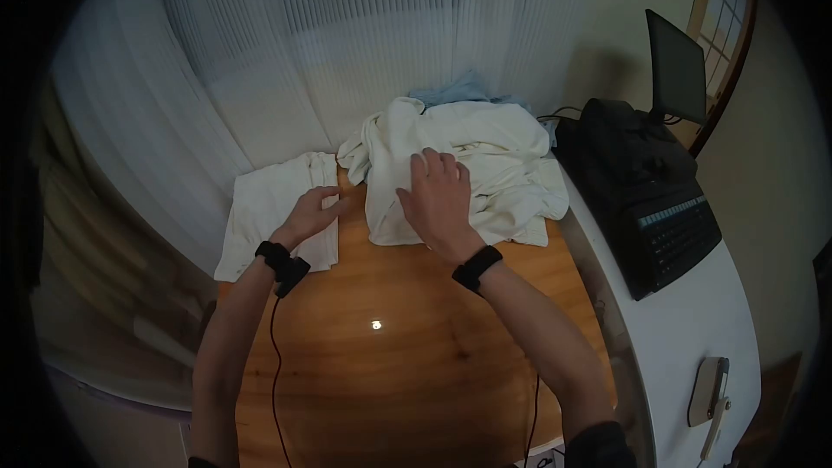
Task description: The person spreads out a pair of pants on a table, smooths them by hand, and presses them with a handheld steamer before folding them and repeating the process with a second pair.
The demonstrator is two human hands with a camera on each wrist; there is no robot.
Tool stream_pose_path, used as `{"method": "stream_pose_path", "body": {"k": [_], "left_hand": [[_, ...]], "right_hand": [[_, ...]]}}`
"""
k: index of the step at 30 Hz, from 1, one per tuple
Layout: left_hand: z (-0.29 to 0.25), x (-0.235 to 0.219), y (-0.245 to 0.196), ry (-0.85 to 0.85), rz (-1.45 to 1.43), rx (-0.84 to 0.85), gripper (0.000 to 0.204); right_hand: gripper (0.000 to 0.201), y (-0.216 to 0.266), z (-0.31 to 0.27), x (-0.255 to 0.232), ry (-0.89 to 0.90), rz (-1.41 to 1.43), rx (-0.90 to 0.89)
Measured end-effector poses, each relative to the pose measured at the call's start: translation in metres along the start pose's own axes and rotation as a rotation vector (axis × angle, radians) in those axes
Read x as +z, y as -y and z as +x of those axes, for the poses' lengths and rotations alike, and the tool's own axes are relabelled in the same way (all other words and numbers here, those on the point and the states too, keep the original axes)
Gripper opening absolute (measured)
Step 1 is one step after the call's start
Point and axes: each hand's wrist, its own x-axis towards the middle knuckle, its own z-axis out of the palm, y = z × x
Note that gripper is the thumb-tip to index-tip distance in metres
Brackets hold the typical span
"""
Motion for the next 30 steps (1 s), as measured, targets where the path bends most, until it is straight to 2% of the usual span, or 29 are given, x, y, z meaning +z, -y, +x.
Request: {"method": "stream_pose_path", "body": {"k": [1, 2, 3, 4, 5, 6, 7, 8, 9, 11, 13, 15, 17, 19, 20, 22, 24, 25, 27, 28, 30], "left_hand": [[-0.005, 0.018, -0.029, 0.049, -0.224, 0.054, 0.088], [-0.009, 0.04, -0.057, -0.008, -0.356, -0.04, 0.088], [-0.014, 0.057, -0.081, -0.059, -0.485, -0.132, 0.088], [-0.02, 0.068, -0.105, -0.056, -0.474, -0.106, 0.088], [-0.027, 0.08, -0.126, -0.092, -0.598, -0.193, 0.085], [-0.037, 0.089, -0.139, -0.127, -0.725, -0.287, 0.082], [-0.042, 0.101, -0.135, -0.053, -0.818, -0.252, 0.078], [-0.05, 0.115, -0.126, 0.021, -0.906, -0.222, 0.074], [-0.072, 0.125, -0.125, -0.039, -1.025, -0.246, 0.065], [-0.14, 0.128, -0.144, -0.041, -1.163, -0.244, 0.058], [-0.21, 0.13, -0.141, -0.039, -1.226, -0.34, 0.056], [-0.284, 0.128, -0.139, -0.159, -1.192, -0.314, 0.058], [-0.351, 0.129, -0.117, -0.309, -1.151, -0.36, 0.057], [-0.403, 0.125, -0.103, -0.456, -1.104, -0.443, 0.057], [-0.423, 0.135, -0.085, -0.594, -1.084, -0.433, 0.057], [-0.456, 0.137, -0.087, -0.617, -1.113, -0.465, 0.058], [-0.474, 0.143, -0.1, -0.671, -1.092, -0.421, 0.059], [-0.481, 0.148, -0.107, -0.675, -1.094, -0.439, 0.059], [-0.49, 0.155, -0.117, -0.638, -0.985, -0.568, 0.054], [-0.49, 0.165, -0.111, -0.659, -0.883, -0.684, 0.048], [-0.495, 0.174, -0.128, -0.523, -0.678, -0.592, 0.043]], "right_hand": [[0.029, -0.014, -0.004, -0.014, 0.188, -0.06, 0.204], [0.028, -0.031, -0.012, -0.018, 0.368, -0.118, 0.416], [0.021, -0.049, -0.024, -0.016, 0.571, 0.07, 0.463], [0.019, -0.052, -0.042, -0.014, 0.495, 0.112, 0.27], [0.016, -0.045, -0.064, -0.019, 0.422, 0.15, 0.076], [0.017, -0.028, -0.076, -0.036, 0.455, 0.2, -0.05], [0.018, -0.007, -0.088, -0.056, 0.487, 0.254, -0.18], [0.018, 0.015, -0.101, -0.077, 0.408, 0.336, -0.234], [0.02, 0.037, -0.116, -0.1, 0.33, 0.421, -0.286], [0.012, 0.062, -0.15, -0.145, 0.432, 0.47, -0.23], [0.01, 0.072, -0.178, -0.188, 0.619, 0.705, -0.118], [0.016, 0.059, -0.198, -0.225, 0.961, 0.802, -0.176], [0.033, 0.036, -0.22, -0.246, 0.815, 0.699, -0.13], [0.05, 0.009, -0.229, -0.256, 0.684, 0.464, -0.047], [0.055, -0.004, -0.232, -0.259, 0.692, 0.399, 0.004], [0.061, -0.014, -0.235, -0.266, 0.726, 0.343, 0.057], [0.062, -0.015, -0.234, -0.272, 0.551, 0.207, 0.185], [0.062, -0.021, -0.24, -0.27, 0.567, 0.212, 0.182], [0.067, -0.037, -0.25, -0.255, 0.448, 0.403, 0.612], [0.067, -0.042, -0.242, -0.249, 0.454, 0.406, 0.61], [0.058, -0.05, -0.224, -0.236, 0.57, 0.648, 1.009]]}}
